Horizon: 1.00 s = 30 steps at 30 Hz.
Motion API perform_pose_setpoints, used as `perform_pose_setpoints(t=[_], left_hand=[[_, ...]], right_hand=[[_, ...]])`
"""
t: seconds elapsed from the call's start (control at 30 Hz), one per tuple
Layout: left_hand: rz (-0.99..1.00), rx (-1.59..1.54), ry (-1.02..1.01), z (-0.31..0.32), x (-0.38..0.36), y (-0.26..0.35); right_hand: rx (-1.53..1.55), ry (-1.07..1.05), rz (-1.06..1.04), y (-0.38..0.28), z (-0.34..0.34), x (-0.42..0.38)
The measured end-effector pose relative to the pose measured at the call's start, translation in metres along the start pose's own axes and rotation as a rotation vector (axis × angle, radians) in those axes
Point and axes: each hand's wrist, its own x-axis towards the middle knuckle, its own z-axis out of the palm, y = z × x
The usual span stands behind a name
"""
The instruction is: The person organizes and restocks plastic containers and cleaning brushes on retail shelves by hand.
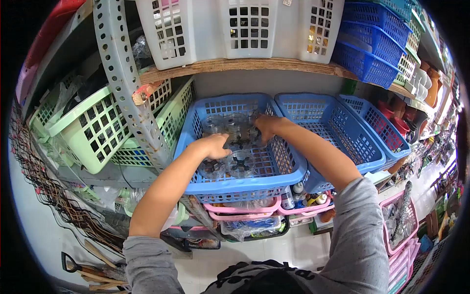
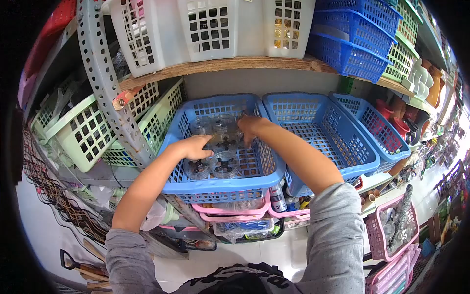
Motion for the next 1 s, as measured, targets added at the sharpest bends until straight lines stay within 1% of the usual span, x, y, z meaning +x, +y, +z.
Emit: perform_pose_setpoints(t=[0.03, 0.1, 0.13, 0.2, 0.23, 0.3, 0.33, 0.4, 0.43, 0.5, 0.63, 0.7, 0.73, 0.8, 0.83, 0.9, 0.93, 1.0], left_hand=[[0.000, 0.001, 0.001, 0.001, 0.000, 0.000], [0.007, 0.019, 0.009, 0.002, -0.001, 0.001], [0.004, 0.018, 0.009, 0.000, -0.002, 0.002], [-0.016, -0.015, -0.037, -0.002, -0.004, 0.005], [-0.019, -0.017, -0.039, 0.000, -0.003, 0.003], [0.031, -0.027, -0.014, 0.003, -0.001, -0.001], [0.027, -0.027, -0.013, 0.002, -0.001, -0.002], [0.054, -0.036, -0.014, 0.002, -0.001, -0.002], [0.054, -0.037, -0.015, 0.002, -0.002, 0.000], [0.033, -0.049, -0.014, 0.000, -0.003, 0.002], [0.041, -0.065, -0.027, -0.001, -0.004, 0.002], [0.055, -0.070, -0.006, 0.001, -0.004, 0.000], [0.053, -0.071, -0.005, 0.001, -0.004, 0.000], [0.051, -0.053, -0.019, 0.001, -0.004, -0.001], [0.050, -0.053, -0.017, 0.000, -0.004, 0.000], [0.024, -0.065, -0.035, 0.000, -0.005, 0.001], [0.026, -0.064, -0.036, 0.000, -0.004, 0.001], [0.030, -0.058, -0.045, -0.001, -0.004, 0.000]], right_hand=[[-0.001, 0.001, 0.000, -0.001, 0.001, -0.001], [-0.041, 0.166, -0.018, -0.002, 0.002, -0.004], [-0.041, 0.166, -0.020, -0.003, 0.000, -0.003], [-0.066, 0.057, -0.003, -0.006, -0.006, -0.002], [-0.066, 0.055, -0.006, -0.009, -0.009, -0.004], [-0.096, -0.090, 0.053, -0.013, -0.016, -0.008], [-0.097, -0.088, 0.048, -0.017, -0.018, -0.011], [-0.227, -0.030, 0.086, -0.023, -0.013, -0.017], [-0.227, -0.030, 0.086, -0.020, -0.011, -0.015], [-0.011, -0.104, 0.034, -0.014, -0.007, -0.007], [-0.003, -0.075, -0.030, -0.008, 0.001, -0.002], [0.075, 0.052, -0.030, -0.007, 0.001, -0.009], [0.073, 0.053, -0.032, -0.008, 0.002, -0.010], [-0.112, 0.036, 0.011, -0.012, 0.001, -0.011], [-0.114, 0.038, 0.011, -0.013, -0.002, -0.010], [-0.096, -0.156, 0.081, -0.014, -0.006, -0.006], [-0.096, -0.156, 0.083, -0.012, -0.003, -0.007], [-0.050, -0.053, 0.037, -0.012, 0.001, -0.012]])
